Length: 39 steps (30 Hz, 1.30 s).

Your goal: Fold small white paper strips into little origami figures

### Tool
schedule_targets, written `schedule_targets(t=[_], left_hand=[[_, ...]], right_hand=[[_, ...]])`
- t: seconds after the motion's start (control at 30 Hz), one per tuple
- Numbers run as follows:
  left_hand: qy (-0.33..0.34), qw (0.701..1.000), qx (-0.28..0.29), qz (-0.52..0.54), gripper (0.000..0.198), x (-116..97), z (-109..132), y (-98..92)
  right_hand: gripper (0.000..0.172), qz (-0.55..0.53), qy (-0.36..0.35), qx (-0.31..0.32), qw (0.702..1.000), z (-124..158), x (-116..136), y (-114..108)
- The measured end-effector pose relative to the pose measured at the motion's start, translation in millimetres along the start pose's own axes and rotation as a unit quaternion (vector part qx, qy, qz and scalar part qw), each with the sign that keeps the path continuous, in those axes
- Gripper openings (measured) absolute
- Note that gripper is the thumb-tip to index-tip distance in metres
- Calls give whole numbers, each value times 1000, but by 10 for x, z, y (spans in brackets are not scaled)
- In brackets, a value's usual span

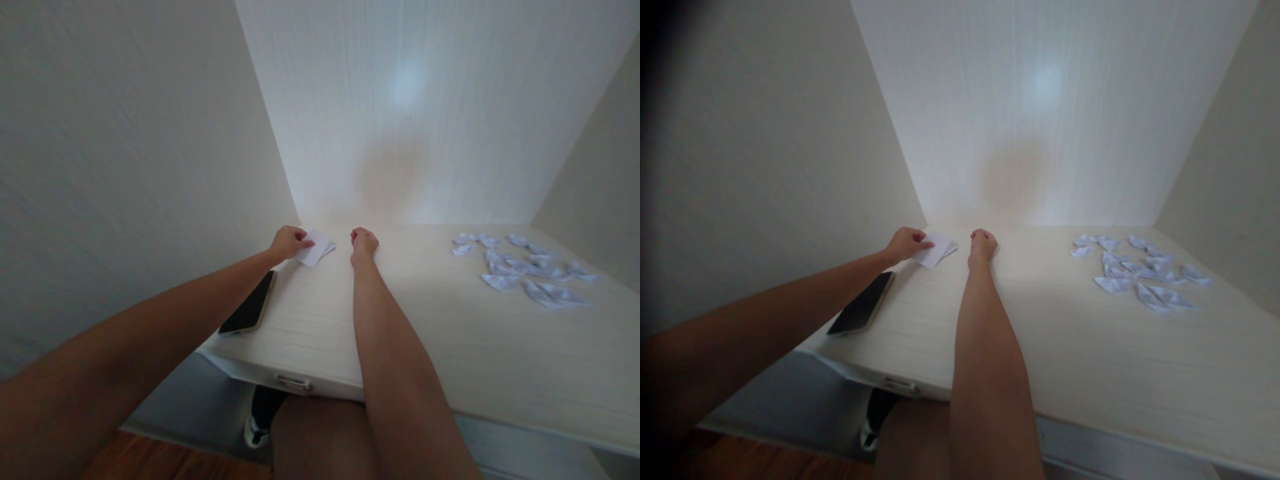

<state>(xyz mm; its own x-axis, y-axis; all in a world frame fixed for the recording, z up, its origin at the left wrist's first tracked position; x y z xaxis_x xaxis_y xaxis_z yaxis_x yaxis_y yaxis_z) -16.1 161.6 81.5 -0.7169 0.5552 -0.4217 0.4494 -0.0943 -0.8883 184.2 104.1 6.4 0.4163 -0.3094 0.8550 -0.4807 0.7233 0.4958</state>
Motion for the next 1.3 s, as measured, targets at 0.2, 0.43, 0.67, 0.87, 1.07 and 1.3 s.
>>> schedule_targets(t=[0.2, 0.43, 0.67, 0.87, 1.07, 1.3], left_hand=[[2, 988, -51, 148, 34, -112, 273, -192], [9, 957, -86, 276, 27, -245, 1073, -494], [12, 922, -74, 380, 28, -386, 1860, -829], [39, 897, -45, 439, 39, -606, 2322, -1003], [74, 884, 30, 460, 37, -752, 2674, -879], [97, 867, 74, 482, 33, -836, 2743, -505]], right_hand=[[38, 9, 9, 28, 1000, 89, 77, -7], [38, 48, 13, 189, 981, 633, 355, 46], [42, 114, -23, 435, 893, 1621, 1110, 77], [27, 167, -120, 439, 875, 2423, 1478, -147], [20, 145, -178, 312, 922, 2779, 1503, -728], [24, 101, -177, 208, 957, 2874, 1437, -1159]])
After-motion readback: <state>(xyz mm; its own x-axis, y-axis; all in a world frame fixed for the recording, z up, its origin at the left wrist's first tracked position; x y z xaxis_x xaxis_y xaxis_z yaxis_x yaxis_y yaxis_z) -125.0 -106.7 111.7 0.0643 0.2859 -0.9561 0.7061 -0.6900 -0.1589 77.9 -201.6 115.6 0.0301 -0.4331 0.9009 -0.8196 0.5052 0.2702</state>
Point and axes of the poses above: each hand's wrist, its own z-axis away from the middle knuckle, its own y-axis out of the palm, x = y × z, the point moved 2 cm from there along -z, towards the middle knuckle, and after that the axes turned 2 degrees about y, right-handed, at the moved point
